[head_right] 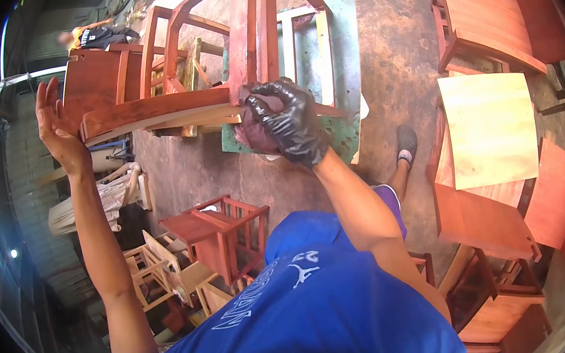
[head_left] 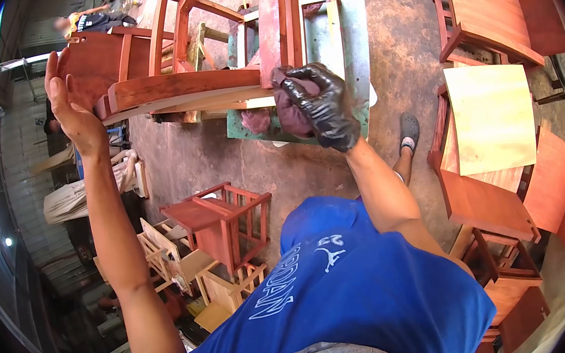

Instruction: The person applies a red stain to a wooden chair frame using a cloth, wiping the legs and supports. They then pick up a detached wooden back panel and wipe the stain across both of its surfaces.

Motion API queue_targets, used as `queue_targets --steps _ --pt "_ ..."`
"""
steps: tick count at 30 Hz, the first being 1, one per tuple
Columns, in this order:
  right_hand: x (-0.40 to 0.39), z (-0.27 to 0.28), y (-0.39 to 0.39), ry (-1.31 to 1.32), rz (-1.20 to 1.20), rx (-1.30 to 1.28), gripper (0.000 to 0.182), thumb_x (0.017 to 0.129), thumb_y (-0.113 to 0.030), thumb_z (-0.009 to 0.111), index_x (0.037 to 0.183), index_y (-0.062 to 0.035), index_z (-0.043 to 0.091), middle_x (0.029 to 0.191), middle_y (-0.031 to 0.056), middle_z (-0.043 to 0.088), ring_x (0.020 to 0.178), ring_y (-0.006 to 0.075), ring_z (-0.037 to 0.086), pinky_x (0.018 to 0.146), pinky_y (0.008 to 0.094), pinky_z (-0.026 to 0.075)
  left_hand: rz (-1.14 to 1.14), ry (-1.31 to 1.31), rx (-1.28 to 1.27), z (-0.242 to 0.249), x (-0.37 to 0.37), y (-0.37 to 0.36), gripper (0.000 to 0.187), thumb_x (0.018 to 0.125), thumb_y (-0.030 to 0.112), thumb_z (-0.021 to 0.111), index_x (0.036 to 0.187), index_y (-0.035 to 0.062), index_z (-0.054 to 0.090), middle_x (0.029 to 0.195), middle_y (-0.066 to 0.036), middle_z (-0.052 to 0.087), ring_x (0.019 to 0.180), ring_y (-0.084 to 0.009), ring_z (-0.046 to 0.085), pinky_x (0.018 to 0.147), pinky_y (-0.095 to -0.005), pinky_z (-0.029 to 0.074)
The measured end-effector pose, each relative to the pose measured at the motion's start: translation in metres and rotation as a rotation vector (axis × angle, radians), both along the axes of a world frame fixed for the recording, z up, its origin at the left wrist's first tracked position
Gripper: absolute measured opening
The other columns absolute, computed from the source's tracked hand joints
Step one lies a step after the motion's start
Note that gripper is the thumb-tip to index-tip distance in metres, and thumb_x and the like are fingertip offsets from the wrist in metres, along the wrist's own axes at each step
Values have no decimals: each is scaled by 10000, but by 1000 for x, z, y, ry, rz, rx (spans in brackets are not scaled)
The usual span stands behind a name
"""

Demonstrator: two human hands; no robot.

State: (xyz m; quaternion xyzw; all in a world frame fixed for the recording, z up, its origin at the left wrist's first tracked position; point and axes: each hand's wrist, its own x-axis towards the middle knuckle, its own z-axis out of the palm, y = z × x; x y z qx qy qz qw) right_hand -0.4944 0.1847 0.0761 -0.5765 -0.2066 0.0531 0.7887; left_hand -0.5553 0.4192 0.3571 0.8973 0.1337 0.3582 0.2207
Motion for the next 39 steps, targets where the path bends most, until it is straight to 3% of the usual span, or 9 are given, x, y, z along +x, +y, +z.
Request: queue_targets --steps 6,14,23,25,26,28,33,36,39 --pt "-17 -79 8 599 97 4 107 883 -71 747 968 -9 727 916 92 714 841 238 687 786 353 551 12 10 1 1 0 0 652 1037 447 294 1518 21 402 1504 -163 494 1458 -259 368 1238 -420 126" --pt "-9 4 17 14 -171 94 153 833 -110 765 943 -6 739 854 142 721 803 287 699 741 395 549 -20 45 14 1 -2 4 612 1049 415 322 1510 22 412 1501 -180 494 1417 -281 447 1186 -438 311" --pt "-37 -286 14 877 -57 205 214 863 -213 789 1005 -58 751 887 104 724 810 218 681 728 356 541 34 79 -46 2 7 -6 712 1020 480 251 1518 -10 393 1524 -208 481 1474 -270 357 1237 -448 129" --pt "-29 -353 8 -297 -48 -992 159 950 -209 696 1016 -68 727 907 39 717 815 143 646 784 292 527 31 97 -59 3 6 -2 716 1017 483 249 1519 -8 391 1528 -217 473 1475 -271 355 1237 -445 132" --pt "-27 -371 9 -286 -39 -991 159 950 -209 696 1016 -68 727 907 39 717 815 143 646 784 292 527 32 110 -70 4 6 0 721 1015 486 247 1521 -7 390 1531 -225 465 1475 -273 353 1237 -443 135" --pt "-17 -378 16 970 18 -202 188 950 -256 672 1005 -83 723 936 74 739 835 178 674 795 312 527 47 130 -58 3 7 0 738 1009 501 244 1527 -5 384 1544 -238 443 1478 -280 348 1237 -436 139" --pt "-13 -371 17 457 99 -813 272 939 -292 648 1026 -47 727 1013 155 749 903 278 709 819 377 536 58 154 -91 4 7 2 795 987 540 265 1558 -10 332 1589 -261 368 1518 -307 292 1251 -460 111" --pt "-11 -385 21 727 -100 -610 309 937 -328 645 1001 -41 741 979 148 758 870 273 711 804 380 542 64 152 -95 6 7 4 808 984 552 263 1564 -8 323 1599 -268 349 1527 -318 275 1254 -465 100" --pt "5 -351 15 570 44 -1271 323 923 -357 654 965 -53 755 931 135 764 838 274 720 781 382 550 48 175 -110 10 5 11 821 981 563 265 1570 -6 313 1608 -271 332 1536 -325 256 1258 -468 86"
